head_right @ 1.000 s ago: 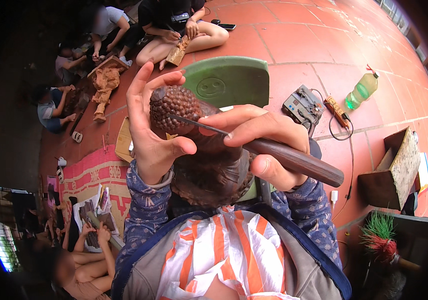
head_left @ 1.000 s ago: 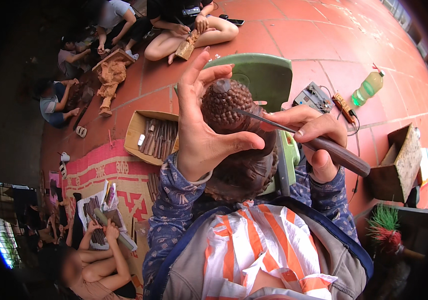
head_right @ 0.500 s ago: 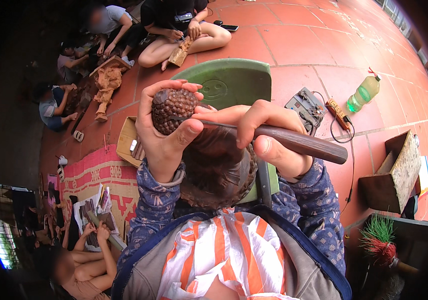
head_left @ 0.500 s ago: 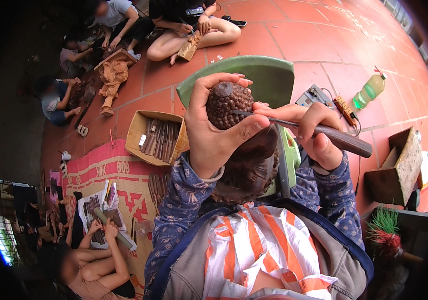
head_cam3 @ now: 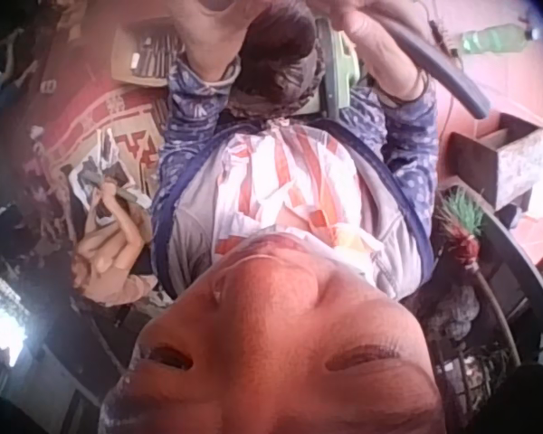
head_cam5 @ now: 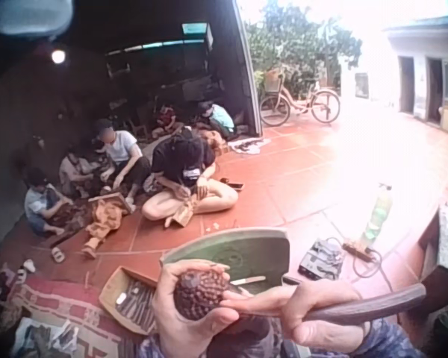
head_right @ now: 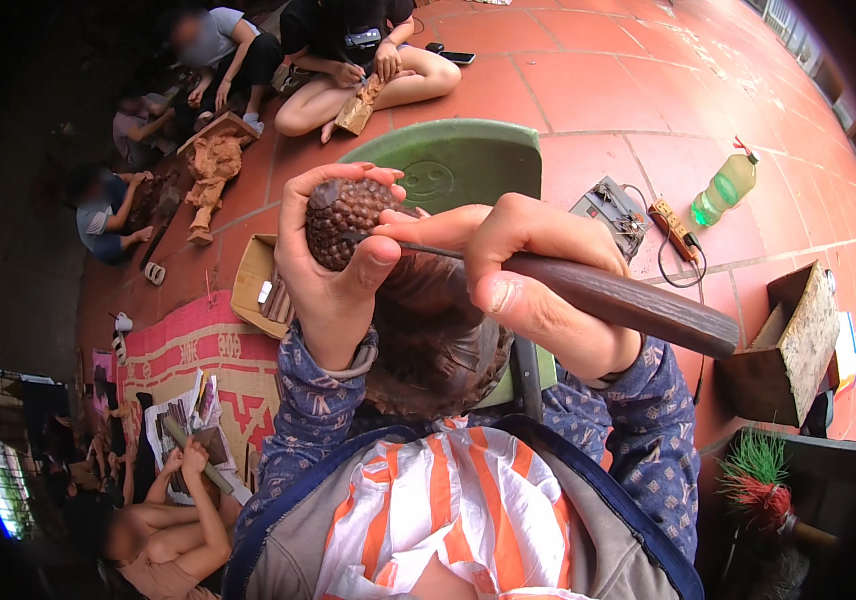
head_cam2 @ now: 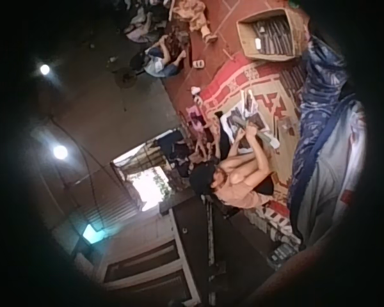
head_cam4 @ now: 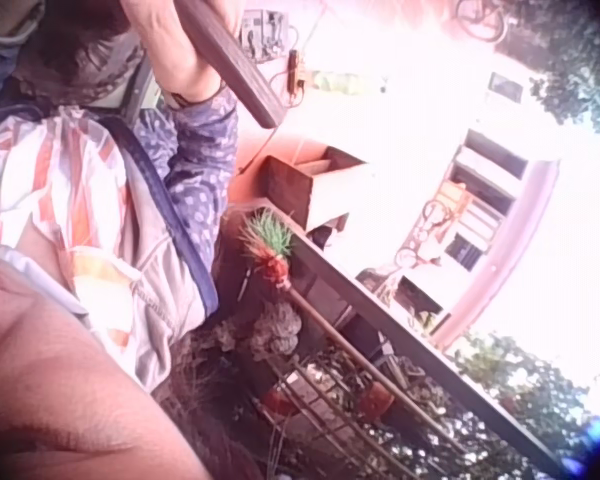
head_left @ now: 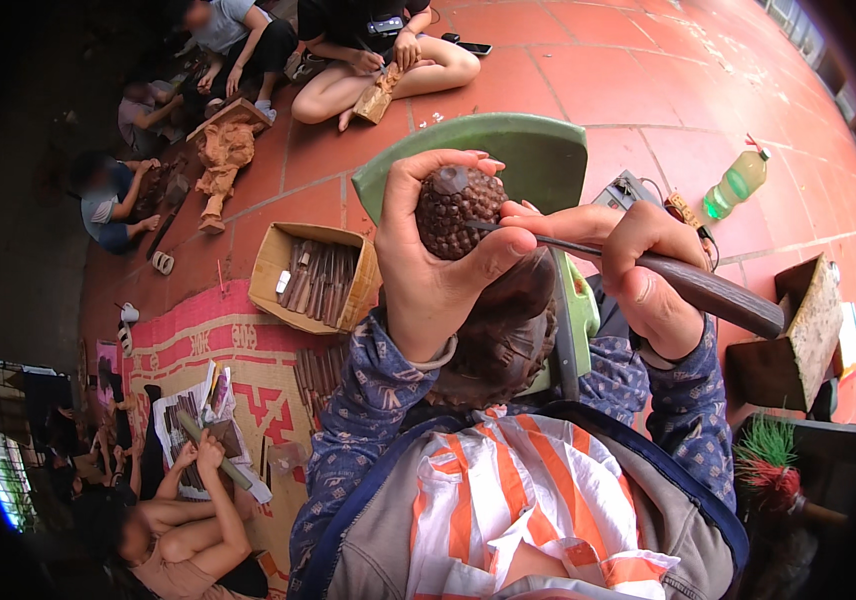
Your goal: The person carves a dark, textured wooden object using a small chisel. They hold the object in one hand and carefully chip away at its surface with the tool in the other hand.
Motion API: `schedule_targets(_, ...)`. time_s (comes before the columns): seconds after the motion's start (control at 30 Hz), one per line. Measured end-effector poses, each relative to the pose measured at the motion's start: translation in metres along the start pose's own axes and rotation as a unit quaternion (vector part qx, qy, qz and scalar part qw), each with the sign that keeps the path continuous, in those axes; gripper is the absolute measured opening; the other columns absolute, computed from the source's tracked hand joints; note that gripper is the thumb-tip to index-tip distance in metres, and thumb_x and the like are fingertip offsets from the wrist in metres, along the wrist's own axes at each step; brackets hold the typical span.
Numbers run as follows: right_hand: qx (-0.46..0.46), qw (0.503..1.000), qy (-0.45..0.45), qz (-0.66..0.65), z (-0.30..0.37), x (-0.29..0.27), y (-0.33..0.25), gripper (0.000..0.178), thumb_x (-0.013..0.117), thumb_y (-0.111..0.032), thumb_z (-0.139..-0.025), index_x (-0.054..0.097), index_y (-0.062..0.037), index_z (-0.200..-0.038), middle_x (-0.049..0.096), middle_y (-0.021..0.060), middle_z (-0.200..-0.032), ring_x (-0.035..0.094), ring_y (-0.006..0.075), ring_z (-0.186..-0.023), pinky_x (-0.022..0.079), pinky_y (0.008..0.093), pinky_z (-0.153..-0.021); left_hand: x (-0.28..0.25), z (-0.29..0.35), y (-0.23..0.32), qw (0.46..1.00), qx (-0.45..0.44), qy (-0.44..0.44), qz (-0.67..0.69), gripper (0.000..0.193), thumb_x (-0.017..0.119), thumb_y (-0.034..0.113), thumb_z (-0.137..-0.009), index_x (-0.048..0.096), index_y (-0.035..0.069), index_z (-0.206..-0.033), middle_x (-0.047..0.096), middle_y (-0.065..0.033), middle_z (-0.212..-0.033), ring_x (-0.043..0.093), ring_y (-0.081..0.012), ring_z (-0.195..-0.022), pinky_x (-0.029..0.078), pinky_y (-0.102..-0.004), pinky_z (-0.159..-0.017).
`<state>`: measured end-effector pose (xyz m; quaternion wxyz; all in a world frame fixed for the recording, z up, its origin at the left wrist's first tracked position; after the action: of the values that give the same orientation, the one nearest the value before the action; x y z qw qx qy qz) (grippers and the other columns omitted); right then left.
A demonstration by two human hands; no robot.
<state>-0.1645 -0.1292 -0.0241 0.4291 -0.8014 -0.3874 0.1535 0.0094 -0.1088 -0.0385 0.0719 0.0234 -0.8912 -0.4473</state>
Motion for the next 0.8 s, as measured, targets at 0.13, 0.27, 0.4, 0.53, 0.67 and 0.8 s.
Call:
schedule_targets(0.13, -0.013, 1.0, -0.001, -0.002, 0.0, 0.0, 0.002, 0.026, 0.053, -0.03, -0.095, 0.046, -0.0072, -0.084, 0.053, 0.0391, -0.117, 0.049, 0.0494, -0.119, 0.03, 0.0616, -0.104, 0.005, 0.001, 0.003, 0.999, -0.017, 0.005, 0.03, 0.062, 0.082, 0.031, -0.072, 0.047, 0.002, -0.114, 0.058, -0.0077, -0.108, 0.062, -0.013, -0.089, 0.05, -0.026, -0.082)
schedule_targets(0.27, -0.056, 0.998, 0.006, 0.019, -0.002, 0.007, -0.001, 0.023, 0.056, -0.022, -0.09, 0.049, -0.0026, -0.08, 0.056, 0.0361, -0.115, 0.053, 0.0451, -0.115, 0.035, 0.0542, -0.101, 0.005, 0.001, 0.004, 0.998, -0.025, 0.002, 0.049, 0.065, 0.082, 0.032, -0.071, 0.046, 0.003, -0.115, 0.058, -0.0069, -0.108, 0.062, -0.0132, -0.089, 0.05, -0.0259, -0.082)
schedule_targets(0.4, -0.101, 0.994, 0.015, 0.049, -0.003, 0.009, 0.001, 0.02, 0.059, -0.014, -0.085, 0.052, 0.0021, -0.076, 0.059, 0.0348, -0.112, 0.06, 0.0419, -0.109, 0.044, 0.0466, -0.096, 0.002, 0.003, 0.004, 0.999, -0.033, 0.0, 0.039, 0.066, 0.082, 0.034, -0.07, 0.046, 0.003, -0.116, 0.057, -0.0066, -0.108, 0.062, -0.0131, -0.089, 0.05, -0.026, -0.082)
schedule_targets(0.53, -0.12, 0.988, 0.0, 0.093, -0.004, 0.008, -0.001, 0.022, 0.06, -0.017, -0.086, 0.052, 0.0022, -0.077, 0.059, 0.0356, -0.111, 0.061, 0.0421, -0.107, 0.046, 0.0457, -0.094, 0.003, 0.002, 0.001, 0.999, -0.033, 0.001, 0.036, 0.072, 0.082, 0.039, -0.068, 0.045, 0.002, -0.117, 0.058, -0.0092, -0.109, 0.06, -0.0141, -0.094, 0.05, -0.0277, -0.084)
schedule_targets(0.67, -0.108, 0.99, 0.032, 0.086, -0.005, 0.011, -0.013, 0.03, 0.057, -0.027, -0.09, 0.05, -0.0009, -0.079, 0.055, 0.0391, -0.114, 0.053, 0.0474, -0.114, 0.041, 0.0519, -0.096, -0.002, 0.003, -0.001, 1.0, -0.028, -0.005, 0.007, 0.081, 0.081, 0.047, -0.063, 0.044, 0.001, -0.119, 0.058, -0.0137, -0.112, 0.059, -0.0171, -0.099, 0.05, -0.0305, -0.088)
schedule_targets(0.8, -0.143, 0.979, 0.087, 0.113, -0.002, 0.014, -0.031, 0.038, 0.049, -0.042, -0.095, 0.045, -0.0067, -0.081, 0.049, 0.0428, -0.119, 0.042, 0.0544, -0.123, 0.03, 0.0612, -0.104, 0.001, -0.001, 0.001, 0.999, -0.034, -0.015, 0.034, 0.086, 0.083, 0.047, -0.059, 0.044, 0.0, -0.119, 0.057, -0.013, -0.113, 0.058, -0.0173, -0.103, 0.049, -0.0292, -0.09)
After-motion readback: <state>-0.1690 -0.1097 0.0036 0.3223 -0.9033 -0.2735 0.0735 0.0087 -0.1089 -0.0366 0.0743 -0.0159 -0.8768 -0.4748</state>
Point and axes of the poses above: each hand's wrist, its own z-axis away from the middle knuckle, its own x-axis out of the palm, y = z × x, the point moved 3 cm from there along -z, towards the middle knuckle
